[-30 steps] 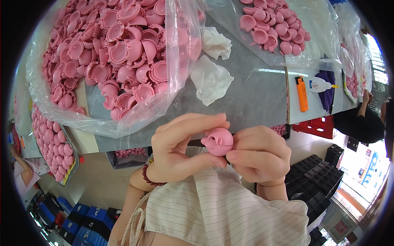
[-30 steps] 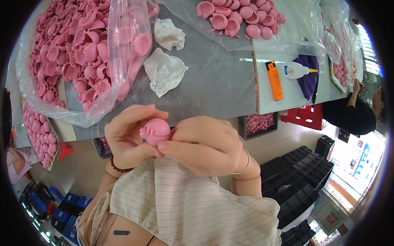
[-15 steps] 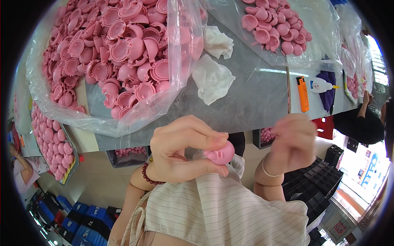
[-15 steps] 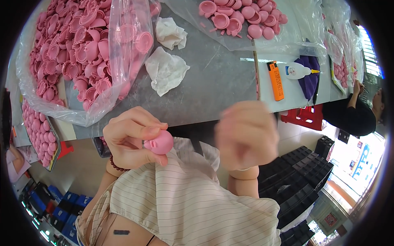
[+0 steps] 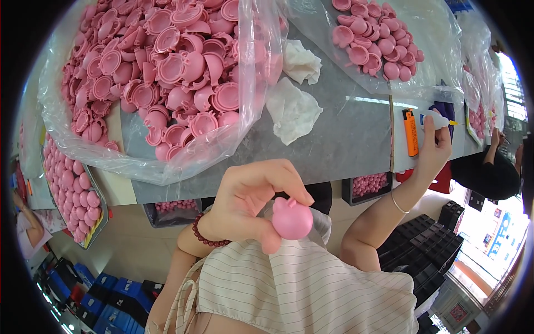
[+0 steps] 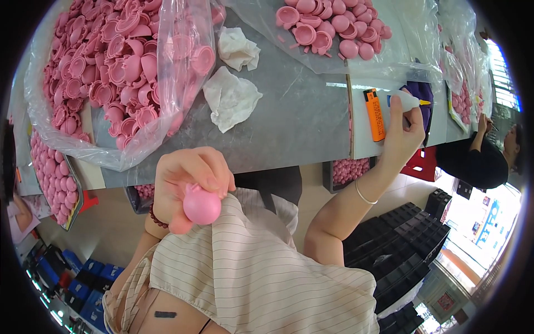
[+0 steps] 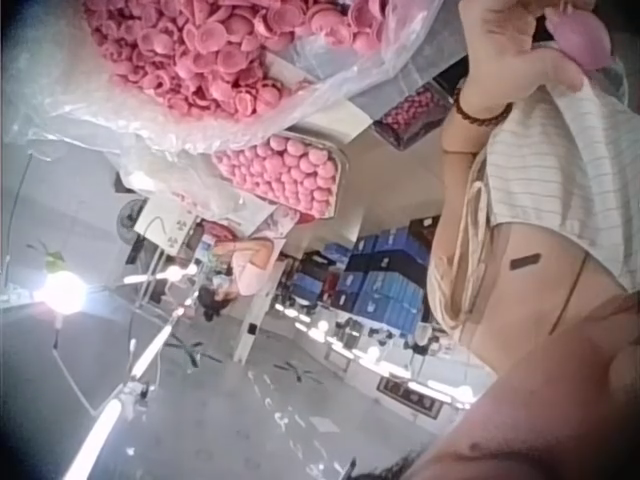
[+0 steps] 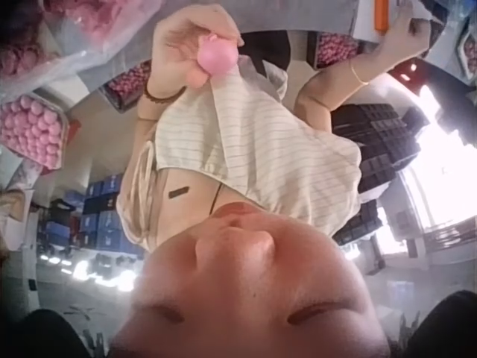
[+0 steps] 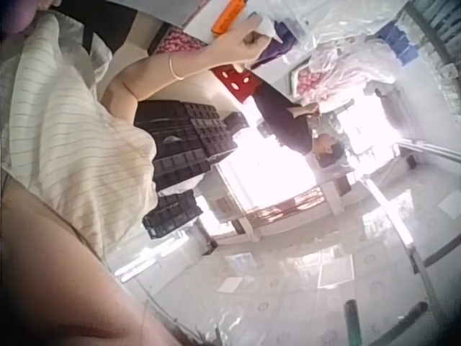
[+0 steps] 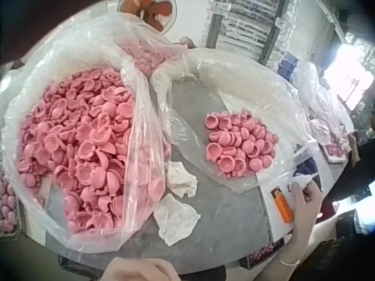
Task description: Applying glue to pink plastic spherical halves and pressing them together to form a whole sphere, then placing finished parts into a tray.
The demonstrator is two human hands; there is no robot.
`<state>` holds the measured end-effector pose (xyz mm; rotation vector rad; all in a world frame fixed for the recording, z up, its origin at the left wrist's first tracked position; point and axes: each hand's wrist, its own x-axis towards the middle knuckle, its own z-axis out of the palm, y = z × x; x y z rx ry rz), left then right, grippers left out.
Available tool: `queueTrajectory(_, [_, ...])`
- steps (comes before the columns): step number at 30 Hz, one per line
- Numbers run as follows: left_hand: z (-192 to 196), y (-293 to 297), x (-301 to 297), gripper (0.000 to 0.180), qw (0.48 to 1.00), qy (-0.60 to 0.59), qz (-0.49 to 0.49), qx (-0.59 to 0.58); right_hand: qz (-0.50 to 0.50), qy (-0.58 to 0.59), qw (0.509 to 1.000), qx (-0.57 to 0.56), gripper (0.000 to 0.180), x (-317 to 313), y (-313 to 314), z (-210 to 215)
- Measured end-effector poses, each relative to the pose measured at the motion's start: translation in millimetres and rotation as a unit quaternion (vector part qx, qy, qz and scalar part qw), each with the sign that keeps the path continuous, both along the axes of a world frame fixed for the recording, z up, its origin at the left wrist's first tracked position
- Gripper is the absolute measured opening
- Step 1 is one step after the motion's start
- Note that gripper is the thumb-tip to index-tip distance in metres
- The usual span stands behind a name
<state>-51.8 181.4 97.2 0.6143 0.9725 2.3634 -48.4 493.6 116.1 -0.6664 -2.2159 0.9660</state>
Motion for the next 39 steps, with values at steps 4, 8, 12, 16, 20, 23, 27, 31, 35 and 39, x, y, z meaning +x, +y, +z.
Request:
queueTrajectory(4, [7,2,4,0.061,0.997,-0.077,-0.010,0.007,0.025,0.080,0.996,-0.014,0.027,-5,-18,8])
queueTrajectory(8, [15,1,3,0.060,0.995,-0.096,-0.003,-0.005,0.213,0.177,0.952,-0.131,0.034,2,-68,16])
queueTrajectory(12, [14,-1,3,0.053,0.995,-0.096,-0.022,-0.007,0.291,0.146,0.934,-0.146,0.039,2,-108,11])
queueTrajectory(16, [7,-4,2,0.044,1.000,-0.026,0.011,0.000,0.325,0.080,0.924,-0.185,0.038,0,-120,0])
queueTrajectory(20, [6,-8,4,0.041,0.997,-0.049,-0.006,0.058,0.301,0.067,0.923,-0.230,0.036,1,-118,-1])
queueTrajectory(23, [7,-7,5,0.041,0.996,-0.063,-0.009,0.064,0.305,0.047,0.917,-0.251,0.032,1,-122,2])
queueTrajectory(27, [4,-4,5,0.042,0.996,-0.048,-0.010,0.070,0.315,0.030,0.907,-0.279,0.030,5,-133,10])
queueTrajectory(31, [4,-1,5,0.042,0.998,-0.036,0.019,0.045,0.397,-0.049,0.883,-0.245,0.023,1,-143,12])
queueTrajectory(35, [13,4,7,0.041,0.995,-0.016,0.094,0.001,0.379,-0.133,0.904,-0.143,0.019,-4,-144,12])
queueTrajectory(39, [13,0,6,0.048,0.993,-0.022,0.105,-0.047,0.346,0.008,0.901,-0.262,0.025,-1,-146,10])
